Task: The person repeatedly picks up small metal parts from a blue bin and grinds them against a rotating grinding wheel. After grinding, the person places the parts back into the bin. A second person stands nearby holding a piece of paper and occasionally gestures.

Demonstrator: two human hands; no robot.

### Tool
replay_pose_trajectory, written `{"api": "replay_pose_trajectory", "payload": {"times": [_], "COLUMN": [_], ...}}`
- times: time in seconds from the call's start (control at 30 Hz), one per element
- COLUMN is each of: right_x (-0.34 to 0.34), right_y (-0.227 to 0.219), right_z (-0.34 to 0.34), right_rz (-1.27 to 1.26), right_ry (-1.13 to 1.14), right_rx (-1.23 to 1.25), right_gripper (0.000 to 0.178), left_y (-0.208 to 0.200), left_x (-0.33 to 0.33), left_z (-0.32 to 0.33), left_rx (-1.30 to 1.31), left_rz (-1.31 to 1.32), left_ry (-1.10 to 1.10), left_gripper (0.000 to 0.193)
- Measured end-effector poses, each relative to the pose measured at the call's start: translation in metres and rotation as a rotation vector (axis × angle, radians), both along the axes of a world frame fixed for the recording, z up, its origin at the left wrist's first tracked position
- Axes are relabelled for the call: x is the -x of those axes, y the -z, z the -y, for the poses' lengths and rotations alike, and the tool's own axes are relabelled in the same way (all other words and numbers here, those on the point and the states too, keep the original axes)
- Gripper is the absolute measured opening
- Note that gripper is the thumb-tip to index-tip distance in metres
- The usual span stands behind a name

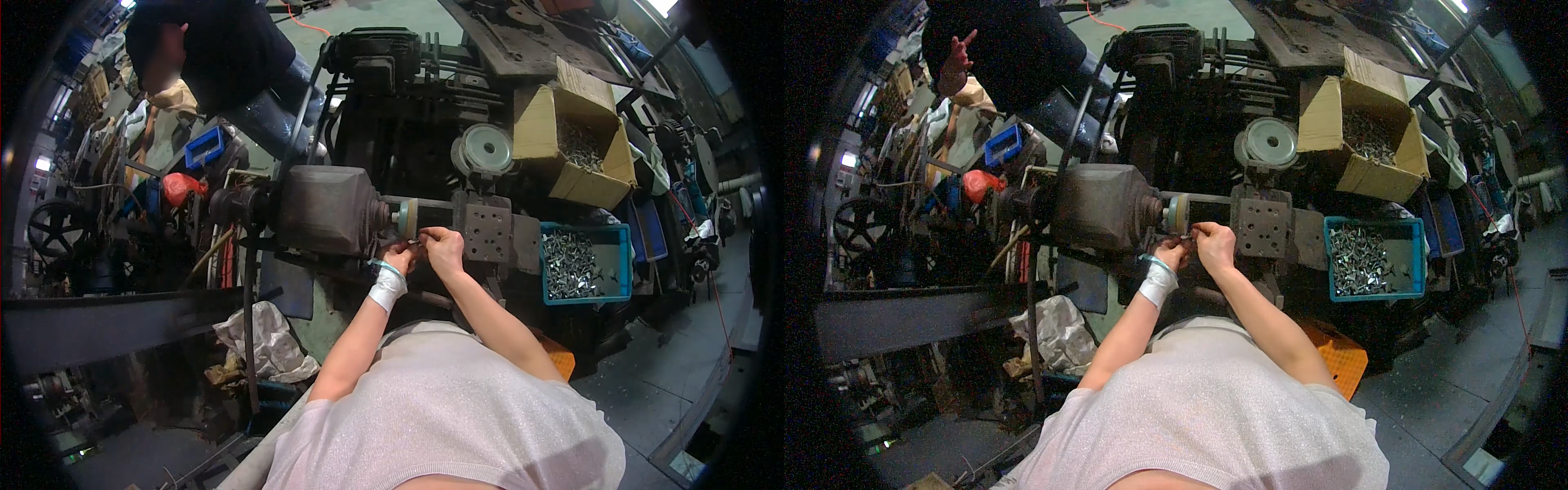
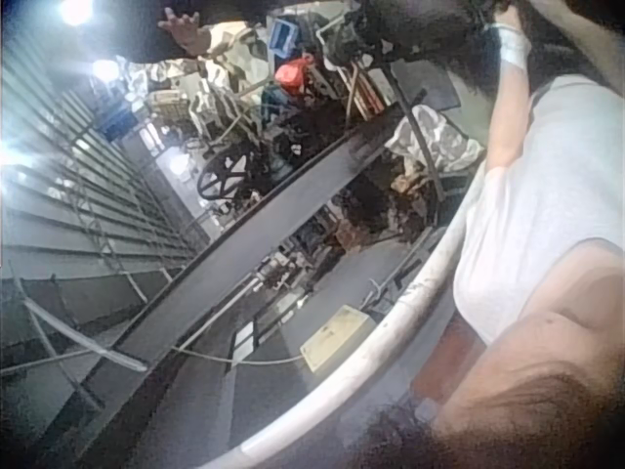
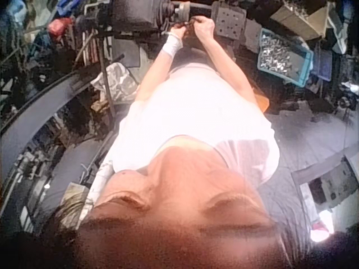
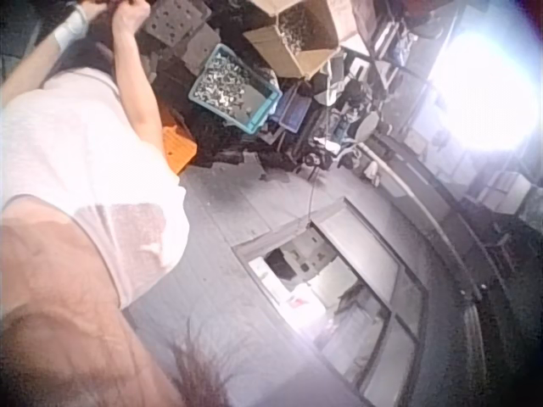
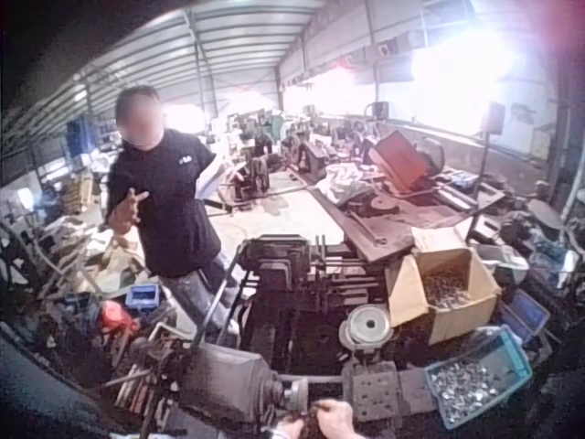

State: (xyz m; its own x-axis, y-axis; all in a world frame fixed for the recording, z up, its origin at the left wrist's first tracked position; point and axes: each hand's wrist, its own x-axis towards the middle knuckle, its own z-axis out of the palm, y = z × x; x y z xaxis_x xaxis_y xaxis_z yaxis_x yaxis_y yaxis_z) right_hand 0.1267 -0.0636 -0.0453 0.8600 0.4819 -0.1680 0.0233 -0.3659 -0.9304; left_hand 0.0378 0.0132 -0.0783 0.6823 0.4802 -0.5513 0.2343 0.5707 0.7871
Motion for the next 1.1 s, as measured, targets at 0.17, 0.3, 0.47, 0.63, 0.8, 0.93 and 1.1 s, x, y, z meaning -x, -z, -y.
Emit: {"api": "replay_pose_trajectory", "payload": {"times": [0.17, 0.3, 0.47, 0.63, 0.8, 0.93, 1.1], "right_x": [0.001, 0.002, 0.003, 0.005, 0.003, -0.001, 0.03], "right_y": [0.007, 0.007, 0.009, 0.006, 0.004, -0.041, -0.027], "right_z": [-0.001, -0.003, -0.003, -0.003, 0.015, 0.032, 0.033], "right_rz": [-0.05, -0.032, 0.034, 0.039, -0.255, -0.858, -0.256], "right_ry": [0.035, 0.035, 0.034, 0.029, 0.109, -0.005, -0.418], "right_rx": [-0.002, -0.022, -0.046, -0.046, -0.25, -0.514, -0.224], "right_gripper": [0.015, 0.015, 0.013, 0.014, 0.012, 0.008, 0.015], "left_y": [-0.002, -0.005, -0.001, -0.001, -0.028, -0.03, -0.033], "left_x": [-0.005, -0.007, -0.006, -0.005, 0.012, 0.026, 0.022], "left_z": [0.005, 0.005, 0.004, 0.004, 0.014, 0.012, 0.019], "left_rx": [-0.052, -0.016, 0.041, 0.026, 0.169, 0.436, 0.495], "left_rz": [-0.064, -0.02, 0.001, -0.039, 0.073, 0.156, 0.208], "left_ry": [-0.066, -0.104, -0.123, -0.149, -0.014, -0.07, -0.109], "left_gripper": [0.014, 0.01, 0.009, 0.009, 0.019, 0.054, 0.072]}}
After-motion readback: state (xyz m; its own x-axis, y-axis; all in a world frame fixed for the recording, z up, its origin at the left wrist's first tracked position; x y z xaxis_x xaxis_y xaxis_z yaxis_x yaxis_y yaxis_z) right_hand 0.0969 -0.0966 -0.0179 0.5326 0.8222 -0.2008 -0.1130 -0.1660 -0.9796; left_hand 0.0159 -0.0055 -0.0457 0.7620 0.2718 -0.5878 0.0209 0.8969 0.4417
